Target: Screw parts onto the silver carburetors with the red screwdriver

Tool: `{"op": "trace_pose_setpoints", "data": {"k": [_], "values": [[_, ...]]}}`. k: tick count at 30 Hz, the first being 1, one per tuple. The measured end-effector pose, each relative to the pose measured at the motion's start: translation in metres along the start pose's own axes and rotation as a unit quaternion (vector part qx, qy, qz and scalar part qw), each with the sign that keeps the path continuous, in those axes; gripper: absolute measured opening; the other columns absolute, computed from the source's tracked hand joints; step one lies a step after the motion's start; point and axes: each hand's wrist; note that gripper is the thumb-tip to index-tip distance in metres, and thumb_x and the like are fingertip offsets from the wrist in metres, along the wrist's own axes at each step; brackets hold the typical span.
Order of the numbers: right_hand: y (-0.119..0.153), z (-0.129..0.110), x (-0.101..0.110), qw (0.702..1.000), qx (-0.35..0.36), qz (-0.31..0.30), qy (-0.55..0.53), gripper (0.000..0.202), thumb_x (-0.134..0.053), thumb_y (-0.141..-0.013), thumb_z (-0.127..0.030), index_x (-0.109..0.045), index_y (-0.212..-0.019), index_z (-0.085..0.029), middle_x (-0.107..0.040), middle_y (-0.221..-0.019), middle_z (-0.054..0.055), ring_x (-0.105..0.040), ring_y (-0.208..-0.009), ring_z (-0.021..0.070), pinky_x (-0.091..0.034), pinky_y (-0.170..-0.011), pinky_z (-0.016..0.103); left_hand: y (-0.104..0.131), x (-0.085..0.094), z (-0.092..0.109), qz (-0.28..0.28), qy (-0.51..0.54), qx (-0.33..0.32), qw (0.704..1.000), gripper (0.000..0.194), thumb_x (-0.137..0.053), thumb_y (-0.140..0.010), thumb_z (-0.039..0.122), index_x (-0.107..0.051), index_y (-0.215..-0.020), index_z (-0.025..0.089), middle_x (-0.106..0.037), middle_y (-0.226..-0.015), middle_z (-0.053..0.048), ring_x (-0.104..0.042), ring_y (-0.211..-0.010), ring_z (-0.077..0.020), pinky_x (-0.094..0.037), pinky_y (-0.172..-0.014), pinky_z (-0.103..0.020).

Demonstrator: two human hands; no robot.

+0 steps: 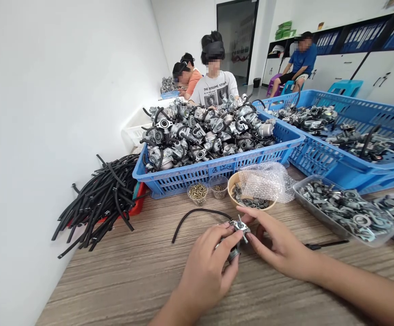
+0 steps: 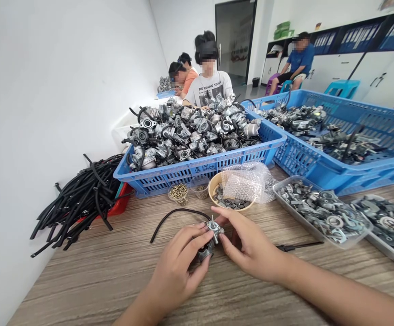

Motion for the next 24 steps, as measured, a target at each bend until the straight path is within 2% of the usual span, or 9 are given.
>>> {"op": "trace_pose_setpoints", "data": {"k": [9,13,18,24], "values": [[-0.0027,-0.0033,0.0021,1.000,0.019,0.008,0.019,0.064,-0.059,-0.115,-0.024,-0.042,-0.175,-0.038,-0.074,-0.133,0.010,-0.079,-0.101,0.0212,-0.070,-0.075,0.031,0.0010,-0.0022,-0.0029,-0.008,-0.007,-0.008,1.000,0.055,-0.069,-0.107,0.012,-0.061,-0.161,0.020,-0.078,-0.147,-0.019,-0.076,-0.140,-0.0331,-0.070,-0.116,-0.052],[-0.0004,-0.0029,-0.0005,1.000,0.016,0.009,0.017,0.064,-0.060,-0.114,-0.023,-0.041,-0.174,-0.036,-0.073,-0.134,0.012,-0.078,-0.097,0.0204,-0.070,-0.072,0.030,0.0025,-0.0044,-0.0043,-0.001,-0.015,0.000,1.000,0.061,-0.068,-0.106,0.013,-0.054,-0.165,0.017,-0.078,-0.148,-0.021,-0.077,-0.139,-0.0336,-0.070,-0.116,-0.052],[0.0035,-0.0011,-0.0053,0.998,0.021,0.056,0.024,0.065,-0.063,-0.112,-0.022,-0.040,-0.172,-0.032,-0.070,-0.136,0.016,-0.080,-0.112,0.0269,-0.072,-0.073,0.032,0.0025,-0.0058,-0.0069,0.004,0.004,-0.002,1.000,0.061,-0.070,-0.102,0.013,-0.056,-0.162,0.018,-0.078,-0.147,-0.020,-0.077,-0.138,-0.0327,-0.069,-0.117,-0.051],[-0.0031,-0.0006,-0.0055,0.991,0.047,0.128,0.010,0.065,-0.062,-0.110,-0.017,-0.036,-0.168,-0.031,-0.066,-0.129,0.013,-0.082,-0.094,0.0222,-0.068,-0.065,0.030,0.0018,-0.0060,-0.0083,0.007,0.005,-0.002,1.000,0.061,-0.071,-0.101,0.013,-0.059,-0.160,0.021,-0.078,-0.145,-0.019,-0.078,-0.135,-0.0333,-0.070,-0.115,-0.052]]}}
Point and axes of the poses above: each hand's wrist, its own y-axis away from the middle knuckle, its own x-axis out of the back of the hand, z = x × y
